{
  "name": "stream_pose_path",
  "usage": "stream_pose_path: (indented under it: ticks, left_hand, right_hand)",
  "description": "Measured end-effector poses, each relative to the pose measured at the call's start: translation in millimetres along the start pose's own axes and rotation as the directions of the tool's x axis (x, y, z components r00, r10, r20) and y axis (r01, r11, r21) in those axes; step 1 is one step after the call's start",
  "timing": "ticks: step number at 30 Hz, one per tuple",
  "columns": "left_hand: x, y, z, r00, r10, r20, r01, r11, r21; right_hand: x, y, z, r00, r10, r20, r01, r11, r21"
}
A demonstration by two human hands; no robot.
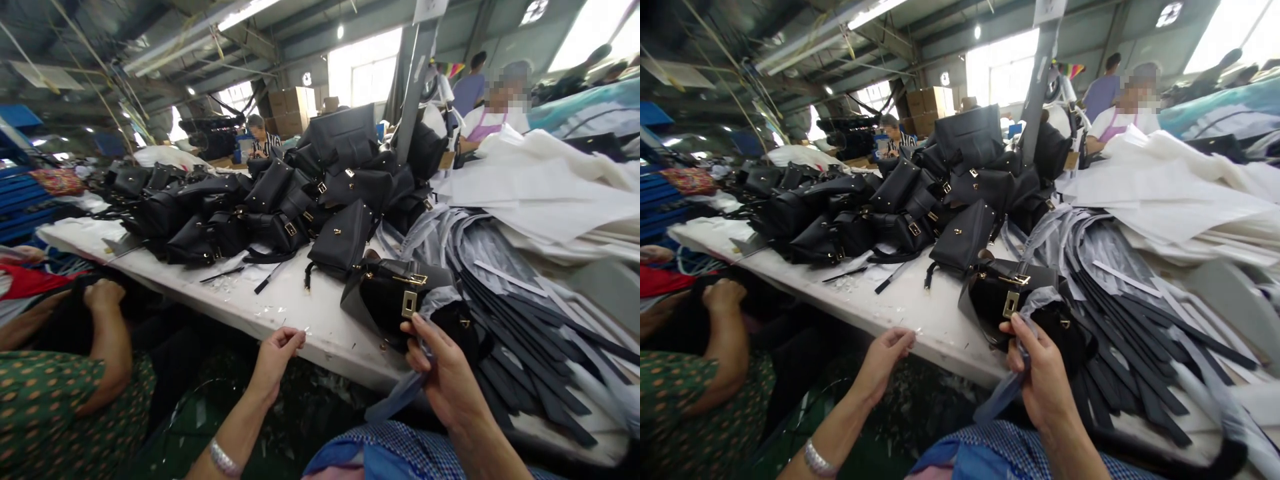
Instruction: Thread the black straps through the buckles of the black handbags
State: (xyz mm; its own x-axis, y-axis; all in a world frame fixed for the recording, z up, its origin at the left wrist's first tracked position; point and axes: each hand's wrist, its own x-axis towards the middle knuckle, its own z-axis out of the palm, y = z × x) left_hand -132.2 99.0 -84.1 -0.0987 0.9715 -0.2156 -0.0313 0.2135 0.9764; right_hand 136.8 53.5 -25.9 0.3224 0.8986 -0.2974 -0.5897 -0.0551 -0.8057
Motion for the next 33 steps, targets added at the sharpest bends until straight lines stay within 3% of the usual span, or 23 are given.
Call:
stream_pose_path:
  ticks: [6, 11, 18, 21, 24, 26, 28, 33]
  left_hand:
    - [-9.1, -28.2, -34.0, 0.992, -0.123, -0.033, 0.119, 0.988, -0.096]
    - [-8.1, -41.8, -39.0, 0.988, -0.120, -0.099, 0.107, 0.987, -0.123]
    - [0.9, -31.6, -37.0, 0.993, 0.028, -0.110, -0.023, 0.998, 0.052]
    - [-5.2, -14.1, -33.6, 0.983, 0.154, -0.097, -0.133, 0.972, 0.195]
    - [-4.2, 9.4, -14.5, 0.949, 0.315, -0.029, -0.292, 0.907, 0.304]
    - [10.2, 23.4, 4.8, 0.905, 0.424, 0.032, -0.406, 0.841, 0.358]
    - [39.7, 33.8, 24.0, 0.873, 0.485, 0.061, -0.470, 0.799, 0.374]
    - [155.4, 54.5, 54.7, 0.892, 0.451, -0.011, -0.413, 0.826, 0.384]
  right_hand:
    - [-1.9, -1.0, 1.7, 1.000, -0.008, -0.013, 0.008, 1.000, 0.011]
    - [-4.1, -0.8, 2.3, 1.000, -0.008, -0.023, 0.008, 1.000, 0.000]
    - [-4.6, -0.3, 0.1, 1.000, -0.005, -0.026, 0.005, 1.000, -0.018]
    - [-4.1, -0.6, 0.0, 1.000, -0.010, -0.029, 0.009, 0.999, -0.036]
    - [-5.2, -0.5, 0.0, 1.000, -0.005, -0.021, 0.004, 0.998, -0.058]
    - [-6.5, 0.2, -0.7, 1.000, -0.015, -0.014, 0.014, 0.997, -0.082]
    - [-7.6, 1.4, -2.2, 0.999, -0.037, -0.009, 0.035, 0.993, -0.114]
    - [-6.7, 4.6, -6.3, 0.998, -0.057, -0.030, 0.051, 0.983, -0.176]
